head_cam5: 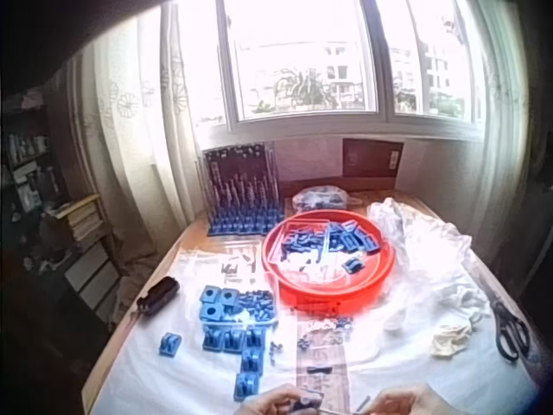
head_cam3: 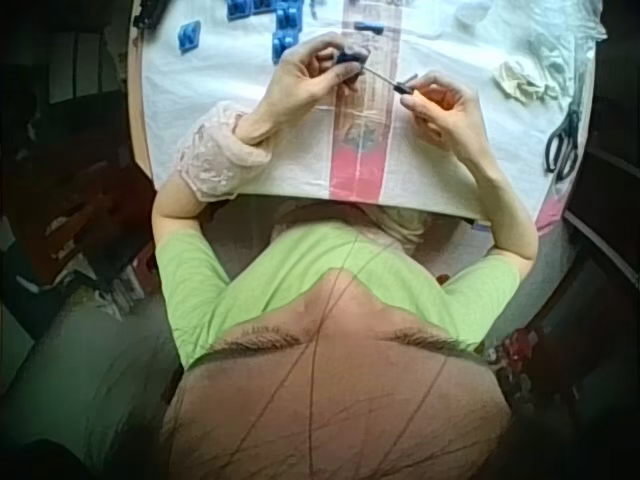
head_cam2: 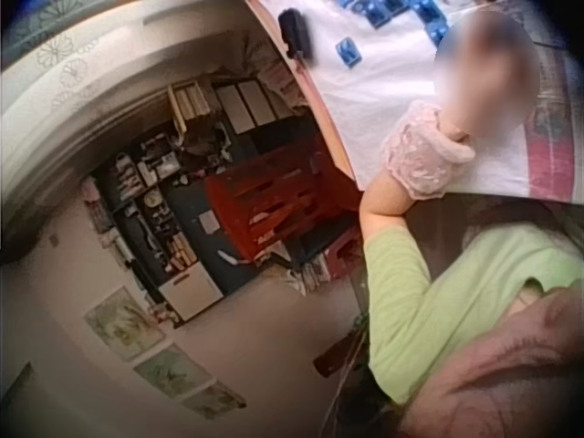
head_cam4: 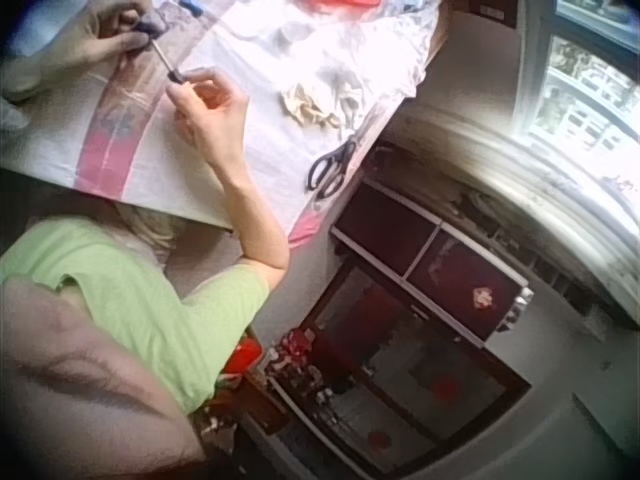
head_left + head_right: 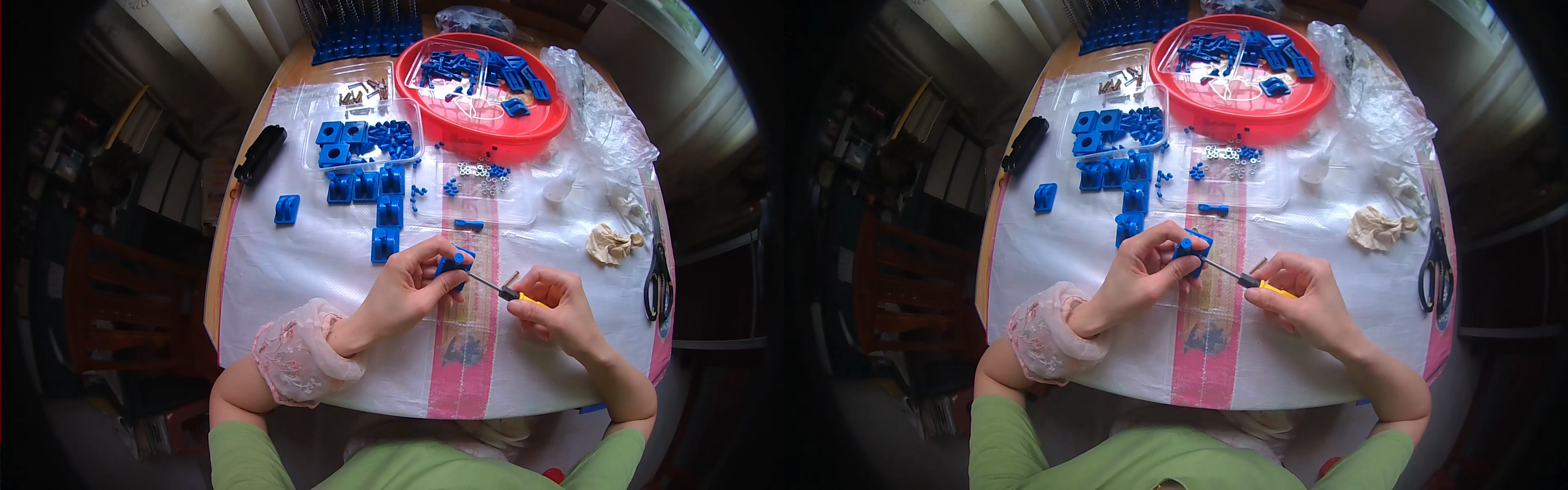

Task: Assembling small plastic blue components using a screwdriver.

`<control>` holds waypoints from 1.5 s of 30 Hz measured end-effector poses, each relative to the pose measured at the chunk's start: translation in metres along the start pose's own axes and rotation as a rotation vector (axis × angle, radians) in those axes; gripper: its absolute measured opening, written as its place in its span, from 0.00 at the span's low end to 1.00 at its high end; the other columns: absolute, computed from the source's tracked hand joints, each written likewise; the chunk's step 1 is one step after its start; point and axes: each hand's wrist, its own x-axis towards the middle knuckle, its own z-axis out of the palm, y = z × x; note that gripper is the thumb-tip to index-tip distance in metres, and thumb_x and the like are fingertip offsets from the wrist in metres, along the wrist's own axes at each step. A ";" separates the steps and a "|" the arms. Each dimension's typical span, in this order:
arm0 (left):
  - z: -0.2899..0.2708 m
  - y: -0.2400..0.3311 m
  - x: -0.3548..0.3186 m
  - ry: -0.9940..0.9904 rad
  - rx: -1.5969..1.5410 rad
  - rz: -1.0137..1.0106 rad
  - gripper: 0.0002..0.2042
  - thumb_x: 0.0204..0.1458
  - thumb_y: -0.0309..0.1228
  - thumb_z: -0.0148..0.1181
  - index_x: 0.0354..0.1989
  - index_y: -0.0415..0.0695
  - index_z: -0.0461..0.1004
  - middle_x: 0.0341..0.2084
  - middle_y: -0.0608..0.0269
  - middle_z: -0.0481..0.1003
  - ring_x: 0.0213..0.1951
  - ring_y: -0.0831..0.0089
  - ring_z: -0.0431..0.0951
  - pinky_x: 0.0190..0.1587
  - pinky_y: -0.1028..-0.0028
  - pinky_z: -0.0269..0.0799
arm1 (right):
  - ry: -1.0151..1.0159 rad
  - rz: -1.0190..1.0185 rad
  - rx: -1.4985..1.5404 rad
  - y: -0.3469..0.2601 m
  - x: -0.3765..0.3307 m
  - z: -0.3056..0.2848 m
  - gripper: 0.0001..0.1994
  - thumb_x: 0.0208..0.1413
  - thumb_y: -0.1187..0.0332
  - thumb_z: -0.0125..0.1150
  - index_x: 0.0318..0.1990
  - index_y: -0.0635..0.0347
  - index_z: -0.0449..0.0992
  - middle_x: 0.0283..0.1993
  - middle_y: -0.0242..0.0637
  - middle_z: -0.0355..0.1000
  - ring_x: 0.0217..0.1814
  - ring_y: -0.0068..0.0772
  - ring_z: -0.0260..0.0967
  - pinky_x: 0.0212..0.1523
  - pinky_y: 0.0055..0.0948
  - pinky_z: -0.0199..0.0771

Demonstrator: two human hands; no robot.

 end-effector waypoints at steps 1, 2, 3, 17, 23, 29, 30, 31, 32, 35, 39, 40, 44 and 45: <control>0.000 -0.001 0.000 -0.005 0.007 -0.005 0.08 0.65 0.21 0.61 0.51 0.39 0.75 0.41 0.64 0.80 0.37 0.79 0.82 0.37 0.77 0.80 | -0.020 0.043 0.030 -0.001 0.000 -0.001 0.08 0.58 0.74 0.72 0.43 0.64 0.80 0.28 0.32 0.78 0.24 0.12 0.68 0.22 0.17 0.60; 0.000 -0.001 0.000 -0.010 0.015 -0.010 0.08 0.65 0.21 0.61 0.51 0.39 0.75 0.41 0.64 0.80 0.37 0.79 0.82 0.37 0.77 0.80 | -0.003 0.028 0.004 -0.002 -0.001 0.000 0.08 0.58 0.74 0.72 0.43 0.64 0.80 0.28 0.33 0.78 0.24 0.12 0.69 0.22 0.18 0.60; -0.001 -0.001 0.000 -0.015 0.023 -0.016 0.08 0.64 0.21 0.61 0.51 0.39 0.75 0.41 0.64 0.80 0.37 0.79 0.82 0.37 0.77 0.80 | 0.013 0.013 -0.020 -0.003 -0.002 0.002 0.09 0.57 0.74 0.72 0.43 0.64 0.80 0.28 0.34 0.78 0.25 0.13 0.69 0.22 0.19 0.61; -0.003 0.006 0.000 -0.054 -0.008 -0.091 0.09 0.64 0.22 0.62 0.52 0.38 0.75 0.39 0.61 0.81 0.36 0.78 0.82 0.38 0.77 0.80 | 0.266 -0.881 -0.882 0.007 -0.004 0.009 0.12 0.46 0.77 0.76 0.38 0.62 0.80 0.28 0.36 0.75 0.25 0.31 0.76 0.24 0.28 0.71; -0.001 0.006 0.001 -0.056 -0.032 -0.082 0.09 0.65 0.21 0.62 0.52 0.38 0.75 0.40 0.61 0.81 0.37 0.77 0.82 0.39 0.76 0.80 | 0.097 -0.295 -0.139 0.018 0.001 0.002 0.08 0.55 0.75 0.75 0.39 0.66 0.81 0.34 0.29 0.79 0.31 0.13 0.73 0.26 0.19 0.68; -0.002 0.002 -0.001 -0.048 0.003 -0.052 0.09 0.65 0.21 0.61 0.52 0.38 0.75 0.40 0.62 0.81 0.38 0.78 0.82 0.39 0.77 0.80 | 0.081 -0.111 -0.185 -0.001 -0.002 0.002 0.10 0.54 0.74 0.76 0.41 0.65 0.82 0.27 0.27 0.77 0.26 0.15 0.71 0.25 0.20 0.68; -0.002 0.002 0.000 -0.052 0.003 -0.048 0.09 0.65 0.21 0.61 0.52 0.39 0.75 0.40 0.62 0.81 0.38 0.78 0.82 0.39 0.77 0.80 | 0.106 -0.114 -0.217 0.000 -0.003 0.003 0.10 0.53 0.74 0.76 0.41 0.65 0.82 0.26 0.28 0.77 0.24 0.16 0.71 0.24 0.21 0.68; -0.001 0.002 0.001 -0.055 0.007 -0.056 0.09 0.65 0.21 0.61 0.52 0.39 0.75 0.40 0.62 0.81 0.37 0.78 0.82 0.39 0.77 0.80 | 0.162 -0.336 -0.379 0.005 -0.003 0.003 0.11 0.52 0.74 0.76 0.42 0.64 0.82 0.25 0.30 0.77 0.23 0.19 0.72 0.24 0.22 0.68; 0.000 0.003 0.002 -0.058 0.011 -0.065 0.09 0.65 0.21 0.61 0.52 0.39 0.75 0.39 0.63 0.81 0.37 0.79 0.82 0.39 0.77 0.80 | 0.216 -0.558 -0.541 0.014 0.001 0.004 0.11 0.51 0.74 0.76 0.42 0.63 0.82 0.25 0.32 0.77 0.22 0.22 0.73 0.23 0.24 0.69; -0.003 0.006 0.002 -0.048 -0.006 -0.090 0.10 0.64 0.21 0.62 0.52 0.38 0.75 0.38 0.63 0.81 0.36 0.79 0.82 0.39 0.77 0.80 | 0.297 -0.872 -0.961 0.010 -0.005 0.008 0.13 0.49 0.75 0.75 0.43 0.61 0.83 0.26 0.37 0.78 0.22 0.33 0.76 0.24 0.30 0.71; -0.002 0.007 0.002 -0.047 -0.044 -0.088 0.08 0.64 0.22 0.62 0.49 0.38 0.75 0.38 0.66 0.81 0.35 0.82 0.81 0.37 0.81 0.77 | 0.298 -0.919 -1.056 0.008 -0.006 0.009 0.13 0.49 0.75 0.76 0.43 0.61 0.83 0.26 0.37 0.78 0.21 0.33 0.74 0.23 0.31 0.70; -0.002 0.006 0.002 -0.050 -0.052 -0.086 0.08 0.64 0.22 0.62 0.49 0.38 0.75 0.38 0.65 0.81 0.35 0.82 0.81 0.38 0.81 0.77 | 0.285 -0.908 -1.013 0.008 -0.005 0.008 0.14 0.49 0.75 0.76 0.44 0.62 0.83 0.26 0.37 0.78 0.21 0.32 0.74 0.23 0.31 0.69; -0.003 0.005 0.002 -0.066 -0.061 -0.078 0.09 0.64 0.22 0.62 0.51 0.37 0.75 0.39 0.62 0.80 0.36 0.79 0.82 0.40 0.77 0.80 | 0.128 -0.456 -0.603 0.008 -0.005 0.002 0.15 0.54 0.74 0.74 0.49 0.68 0.82 0.28 0.39 0.79 0.27 0.19 0.77 0.26 0.23 0.71; -0.004 0.006 0.002 -0.070 -0.054 -0.079 0.09 0.64 0.21 0.62 0.51 0.37 0.75 0.40 0.60 0.80 0.36 0.77 0.82 0.40 0.76 0.82 | 0.108 -0.354 -0.433 0.008 -0.005 0.003 0.14 0.55 0.74 0.74 0.49 0.68 0.82 0.29 0.39 0.80 0.28 0.19 0.78 0.25 0.22 0.72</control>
